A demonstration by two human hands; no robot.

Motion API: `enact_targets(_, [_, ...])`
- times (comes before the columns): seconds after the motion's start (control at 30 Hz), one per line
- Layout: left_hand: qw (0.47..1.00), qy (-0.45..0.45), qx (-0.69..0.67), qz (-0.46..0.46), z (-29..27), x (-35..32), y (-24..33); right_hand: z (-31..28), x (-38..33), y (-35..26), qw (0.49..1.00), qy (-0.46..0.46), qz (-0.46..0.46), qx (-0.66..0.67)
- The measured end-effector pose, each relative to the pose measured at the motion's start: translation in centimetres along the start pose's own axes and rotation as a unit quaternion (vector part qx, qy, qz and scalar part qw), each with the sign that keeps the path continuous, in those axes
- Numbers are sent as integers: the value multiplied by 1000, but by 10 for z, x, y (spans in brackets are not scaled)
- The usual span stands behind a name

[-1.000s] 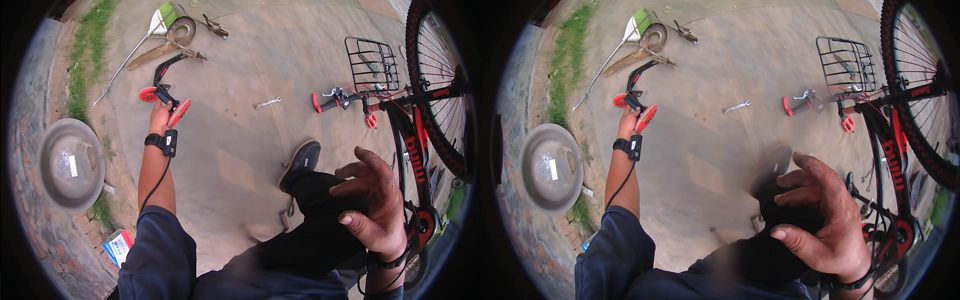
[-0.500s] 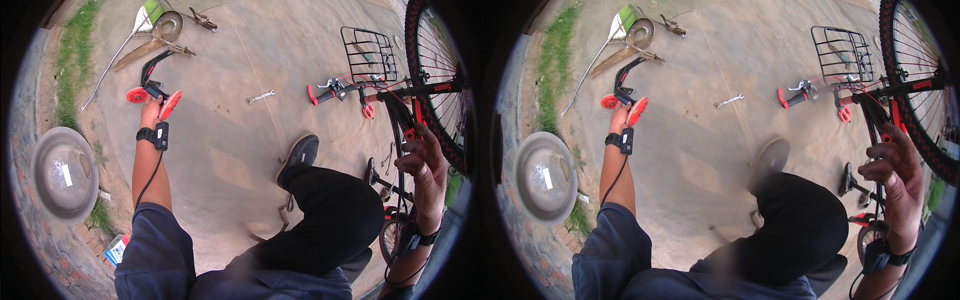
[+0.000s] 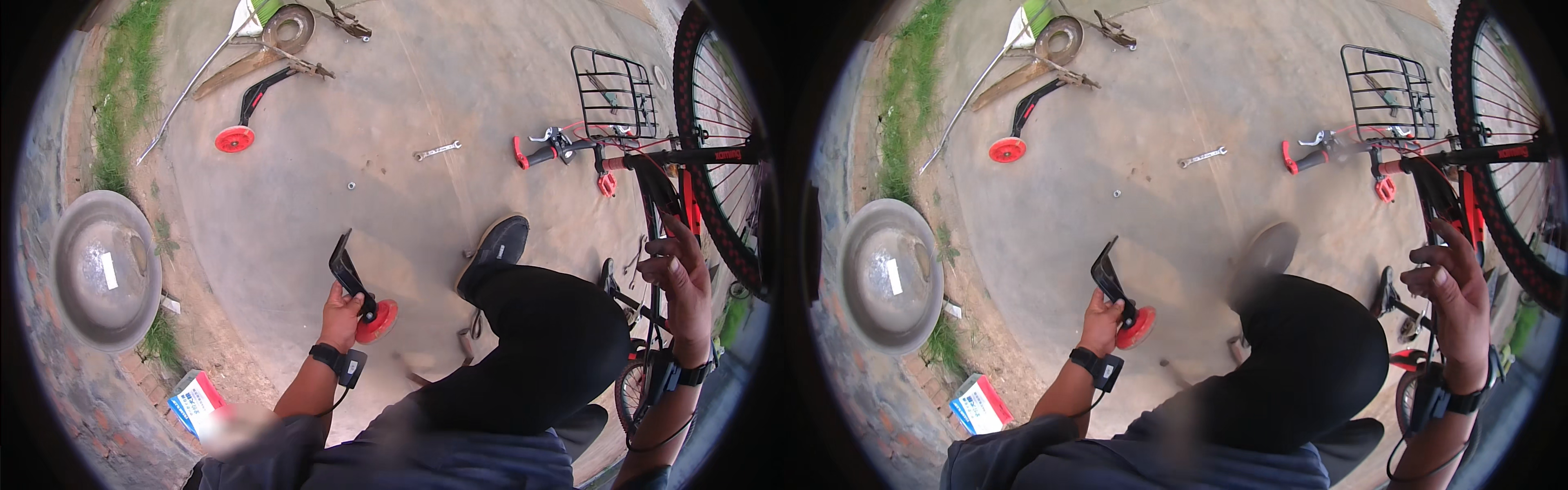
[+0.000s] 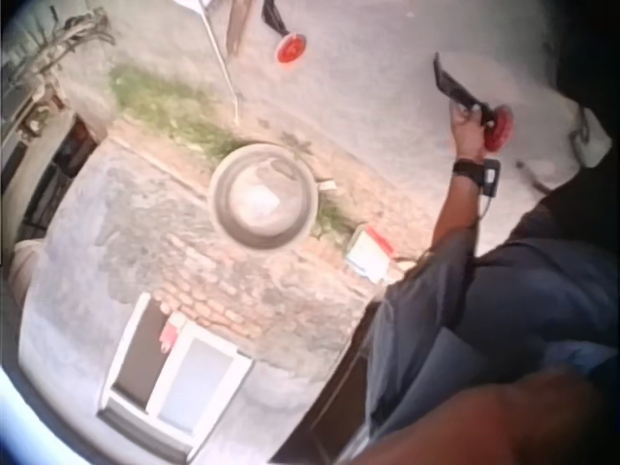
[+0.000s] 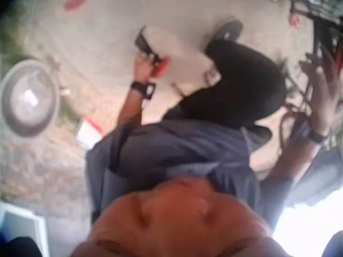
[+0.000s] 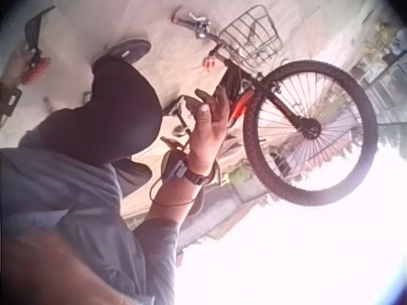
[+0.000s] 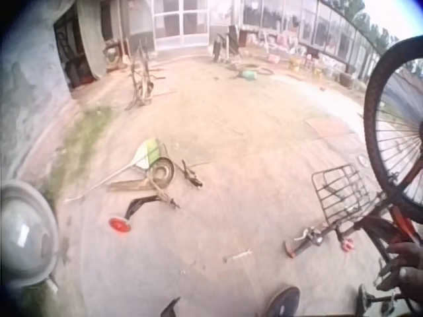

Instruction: The person walks to a bicycle lying upside down in a yard and sits on a small stool. Using a screwdriver, they tighten screws on the rear mudguard. They then attach a red training wheel to the rear axle bracket and secure it with a bolt.

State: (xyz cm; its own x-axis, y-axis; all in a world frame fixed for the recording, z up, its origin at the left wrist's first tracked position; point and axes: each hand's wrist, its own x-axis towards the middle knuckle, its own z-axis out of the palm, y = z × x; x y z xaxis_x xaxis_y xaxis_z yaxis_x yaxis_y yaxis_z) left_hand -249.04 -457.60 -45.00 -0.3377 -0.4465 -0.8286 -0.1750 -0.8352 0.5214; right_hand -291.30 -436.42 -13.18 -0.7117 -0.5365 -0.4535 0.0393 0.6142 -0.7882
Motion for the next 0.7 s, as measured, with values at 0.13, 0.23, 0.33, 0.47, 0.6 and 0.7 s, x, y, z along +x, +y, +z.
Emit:
enact_targets(0.13, [1000, 2, -23, 20, -4, 1, 4, 4, 1, 5, 1000, -8, -14, 2])
enact_targets(0.23, [995, 2, 1, 102, 11, 10, 37, 0, -6, 11, 1000, -4, -11, 13])
enact_targets(0.33, [992, -25, 19, 121, 34, 42, 75, 3, -13, 17, 999, 1, -16, 44])
enact_targets(0.47, [996, -24, 43, 76, 50, 69, 70, 8, -18, 16, 998, -6, -9, 57])
enact_targets(0.6, [997, -49, 42, 31, 59, 20, 10, -1, -24, 34, 998, 2, 6, 65])
enact_targets(0.7, [996, -54, 62, 21, 61, -6, 2, -6, -27, 53, 995, 16, 42, 92])
